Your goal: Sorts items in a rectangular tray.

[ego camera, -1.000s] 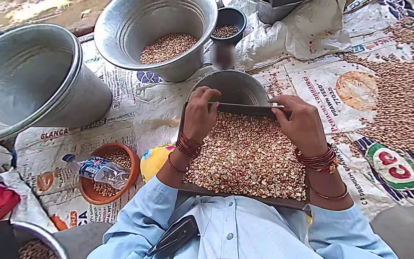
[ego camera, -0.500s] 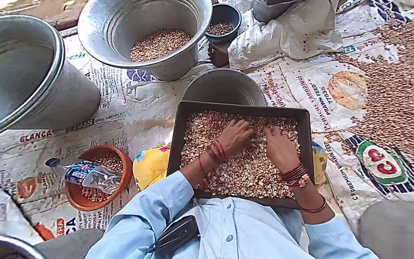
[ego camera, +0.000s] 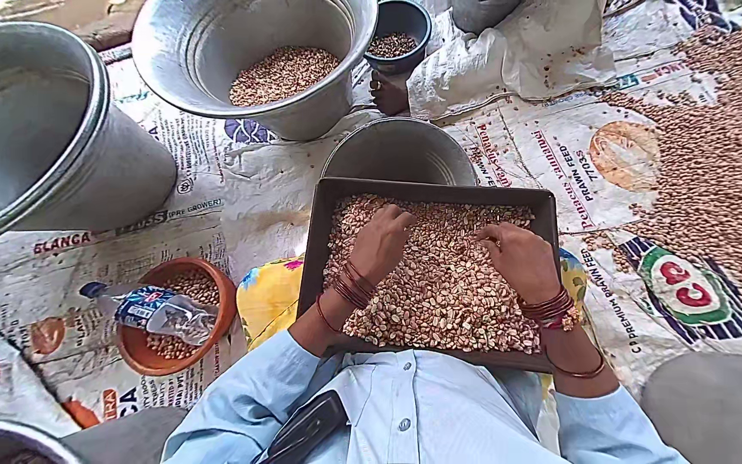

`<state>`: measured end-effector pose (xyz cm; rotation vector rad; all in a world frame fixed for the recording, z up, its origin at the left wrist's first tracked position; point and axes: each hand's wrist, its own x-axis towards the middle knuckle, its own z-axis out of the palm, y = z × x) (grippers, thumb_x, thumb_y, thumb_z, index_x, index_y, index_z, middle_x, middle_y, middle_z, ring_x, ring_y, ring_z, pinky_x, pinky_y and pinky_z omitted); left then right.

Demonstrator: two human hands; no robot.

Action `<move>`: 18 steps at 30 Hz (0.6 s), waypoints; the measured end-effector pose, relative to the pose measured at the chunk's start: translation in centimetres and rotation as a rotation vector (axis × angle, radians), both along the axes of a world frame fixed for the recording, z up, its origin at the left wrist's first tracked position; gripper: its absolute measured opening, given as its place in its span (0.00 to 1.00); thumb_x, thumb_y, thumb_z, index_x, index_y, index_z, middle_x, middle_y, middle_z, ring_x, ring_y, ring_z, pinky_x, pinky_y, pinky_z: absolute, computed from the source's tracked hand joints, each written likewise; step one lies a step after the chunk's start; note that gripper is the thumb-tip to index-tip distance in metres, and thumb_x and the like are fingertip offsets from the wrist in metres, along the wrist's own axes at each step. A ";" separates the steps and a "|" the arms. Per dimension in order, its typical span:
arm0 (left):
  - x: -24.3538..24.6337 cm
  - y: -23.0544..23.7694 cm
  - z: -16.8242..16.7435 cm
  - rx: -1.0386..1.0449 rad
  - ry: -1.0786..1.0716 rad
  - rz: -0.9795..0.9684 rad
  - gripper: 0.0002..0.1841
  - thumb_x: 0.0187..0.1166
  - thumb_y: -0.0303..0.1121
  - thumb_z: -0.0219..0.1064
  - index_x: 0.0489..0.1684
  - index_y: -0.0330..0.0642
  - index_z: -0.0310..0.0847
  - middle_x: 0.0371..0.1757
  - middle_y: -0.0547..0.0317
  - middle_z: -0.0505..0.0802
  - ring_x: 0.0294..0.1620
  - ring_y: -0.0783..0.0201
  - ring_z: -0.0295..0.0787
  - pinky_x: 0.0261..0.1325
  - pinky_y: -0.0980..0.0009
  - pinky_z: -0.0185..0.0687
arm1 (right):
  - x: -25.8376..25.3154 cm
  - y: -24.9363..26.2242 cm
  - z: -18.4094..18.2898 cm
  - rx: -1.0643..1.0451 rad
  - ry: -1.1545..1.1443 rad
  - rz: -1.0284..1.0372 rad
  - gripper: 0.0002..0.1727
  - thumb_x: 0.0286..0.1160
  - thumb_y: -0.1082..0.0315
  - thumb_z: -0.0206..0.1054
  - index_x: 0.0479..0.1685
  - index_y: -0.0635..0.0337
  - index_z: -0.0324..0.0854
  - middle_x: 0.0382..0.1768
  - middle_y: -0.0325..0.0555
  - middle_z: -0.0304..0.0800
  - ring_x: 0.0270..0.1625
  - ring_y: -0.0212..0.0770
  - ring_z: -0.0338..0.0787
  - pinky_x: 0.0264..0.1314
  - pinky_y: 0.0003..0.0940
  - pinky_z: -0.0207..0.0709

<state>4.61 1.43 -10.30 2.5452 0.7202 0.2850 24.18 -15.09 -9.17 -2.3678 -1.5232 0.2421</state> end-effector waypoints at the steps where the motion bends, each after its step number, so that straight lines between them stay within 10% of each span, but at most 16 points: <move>1: 0.9 -1.0 0.4 -0.092 0.024 -0.050 0.13 0.81 0.24 0.65 0.59 0.38 0.89 0.55 0.39 0.91 0.56 0.41 0.91 0.57 0.44 0.86 | 0.6 0.1 0.3 -0.051 0.026 -0.012 0.08 0.77 0.72 0.70 0.48 0.60 0.94 0.45 0.60 0.95 0.46 0.66 0.94 0.44 0.68 0.81; 7: 5.0 -3.5 0.2 -0.373 0.348 -0.161 0.21 0.90 0.32 0.55 0.79 0.41 0.75 0.76 0.40 0.82 0.67 0.42 0.87 0.68 0.42 0.80 | 0.4 1.8 -1.3 -0.049 0.060 0.123 0.07 0.76 0.71 0.71 0.46 0.59 0.94 0.42 0.58 0.94 0.43 0.62 0.94 0.42 0.65 0.82; 18: 1.7 0.0 -0.7 -0.014 0.036 0.101 0.12 0.80 0.26 0.68 0.58 0.40 0.89 0.58 0.40 0.90 0.60 0.41 0.89 0.58 0.45 0.85 | -0.3 2.4 -3.7 -0.016 -0.006 0.147 0.08 0.74 0.68 0.73 0.46 0.60 0.93 0.39 0.59 0.92 0.38 0.63 0.93 0.34 0.62 0.81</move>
